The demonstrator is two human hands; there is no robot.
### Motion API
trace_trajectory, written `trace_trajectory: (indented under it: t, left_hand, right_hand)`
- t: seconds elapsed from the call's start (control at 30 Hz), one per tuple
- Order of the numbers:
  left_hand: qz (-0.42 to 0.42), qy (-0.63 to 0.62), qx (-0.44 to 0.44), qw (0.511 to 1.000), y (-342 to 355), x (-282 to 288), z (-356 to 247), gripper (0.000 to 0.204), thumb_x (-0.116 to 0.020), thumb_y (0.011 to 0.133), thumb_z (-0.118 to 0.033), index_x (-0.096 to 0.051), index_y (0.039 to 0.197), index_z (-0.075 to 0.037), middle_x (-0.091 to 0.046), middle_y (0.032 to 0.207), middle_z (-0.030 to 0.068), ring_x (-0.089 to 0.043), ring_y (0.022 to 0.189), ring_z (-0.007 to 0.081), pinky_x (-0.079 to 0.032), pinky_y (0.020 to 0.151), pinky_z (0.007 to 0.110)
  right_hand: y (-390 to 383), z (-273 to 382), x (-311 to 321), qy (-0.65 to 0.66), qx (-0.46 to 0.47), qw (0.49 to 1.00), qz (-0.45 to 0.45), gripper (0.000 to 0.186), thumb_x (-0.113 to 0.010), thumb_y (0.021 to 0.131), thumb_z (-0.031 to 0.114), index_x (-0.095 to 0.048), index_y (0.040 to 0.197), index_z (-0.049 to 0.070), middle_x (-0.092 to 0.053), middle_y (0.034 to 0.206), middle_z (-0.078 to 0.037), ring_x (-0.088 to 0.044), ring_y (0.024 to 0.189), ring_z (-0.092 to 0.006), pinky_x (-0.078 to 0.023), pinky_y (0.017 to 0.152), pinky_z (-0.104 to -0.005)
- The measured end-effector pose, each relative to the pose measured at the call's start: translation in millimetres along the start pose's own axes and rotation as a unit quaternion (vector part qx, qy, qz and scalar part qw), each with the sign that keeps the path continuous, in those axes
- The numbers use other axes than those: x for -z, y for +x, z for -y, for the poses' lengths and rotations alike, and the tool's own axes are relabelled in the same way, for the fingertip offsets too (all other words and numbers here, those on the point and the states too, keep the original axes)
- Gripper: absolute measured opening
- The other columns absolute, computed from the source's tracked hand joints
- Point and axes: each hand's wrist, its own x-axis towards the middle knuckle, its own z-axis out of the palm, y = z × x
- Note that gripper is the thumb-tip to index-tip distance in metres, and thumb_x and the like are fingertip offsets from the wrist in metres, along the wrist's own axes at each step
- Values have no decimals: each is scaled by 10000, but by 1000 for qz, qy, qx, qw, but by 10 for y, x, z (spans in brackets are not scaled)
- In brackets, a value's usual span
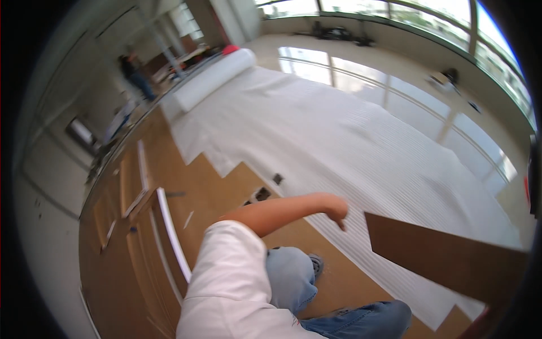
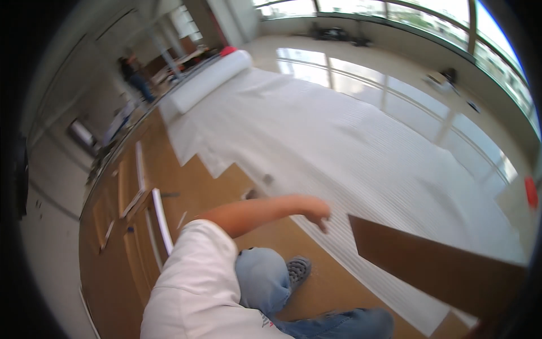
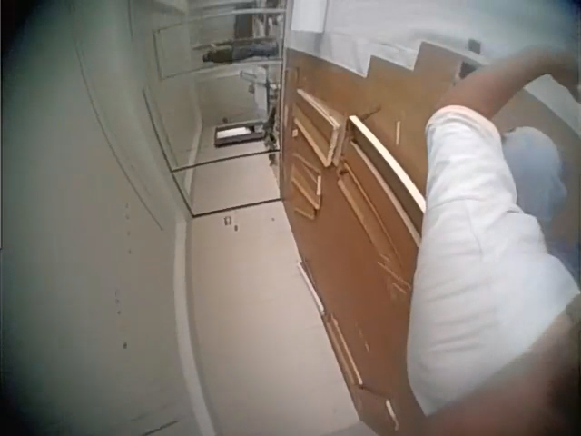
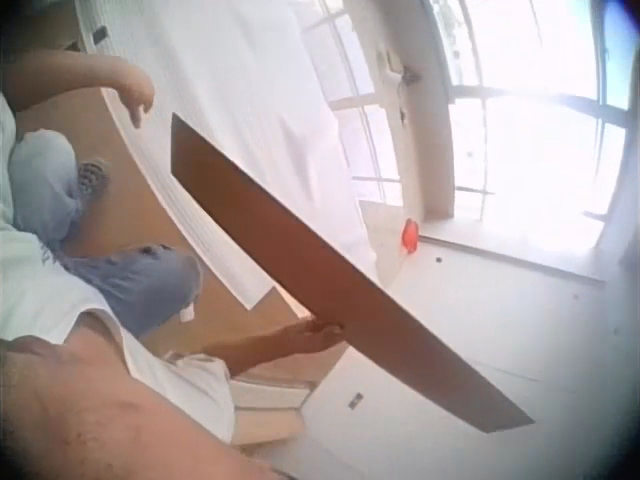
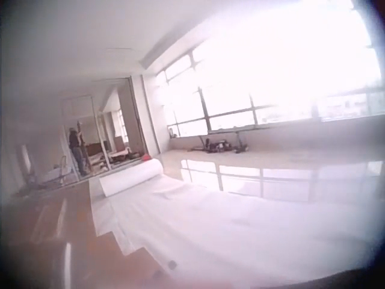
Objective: The person measures a laminate plank, marks it with a pencil, and cuts a notch into it using a table saw. Then, the person carries the plank to a wall and hammers it into place alongside other flooring sections.
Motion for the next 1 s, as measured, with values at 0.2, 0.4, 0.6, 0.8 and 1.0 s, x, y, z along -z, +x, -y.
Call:
trace_trajectory:
  t: [0.2,0.4,0.6,0.8,1.0]
  left_hand:
    - [-195,-81,-94,973,-841,1038,-690,353,-659,928,-375,-710,919,-26,-682,1031,135,-637,872,340,-511,811,435]
    - [-541,-31,-400,740,-1053,1747,-1508,405,-741,847,-89,-628,1236,-78,-663,1128,125,-655,1023,308,-550,860,414]
    - [-598,188,-274,729,-732,2132,-1988,669,-819,713,-235,-586,1311,-45,-539,1390,138,-481,1316,326,-393,1094,473]
    - [-240,6,-125,963,377,1222,-1387,464,-825,760,-369,-610,633,22,-561,539,210,-591,501,345,-478,536,439]
    - [-219,-91,-63,969,1192,-369,-768,606,-739,847,-477,-515,593,25,-434,485,182,-398,449,313,-343,492,456]
  right_hand:
    - [271,1031,-821,-181,147,970,74,388,-719,911,343,-653,1168,60,-657,952,-21,-592,839,-100,-484,726,-237]
    - [-116,991,-1432,-304,136,934,130,447,-674,946,401,-627,1235,63,-631,947,13,-565,854,-67,-461,734,-218]
    - [-678,337,-1775,-453,5,868,202,435,-777,839,405,-627,750,8,-578,635,-67,-520,627,-160,-447,587,-357]
    - [-1098,-1083,-1249,-584,-4,728,358,596,-610,860,634,-648,710,59,-637,663,-192,-642,672,-420,-487,602,-502]
    - [-1279,-1826,-821,-595,-69,654,462,535,-573,898,574,-655,787,56,-679,784,-179,-668,810,-390,-516,704,-482]
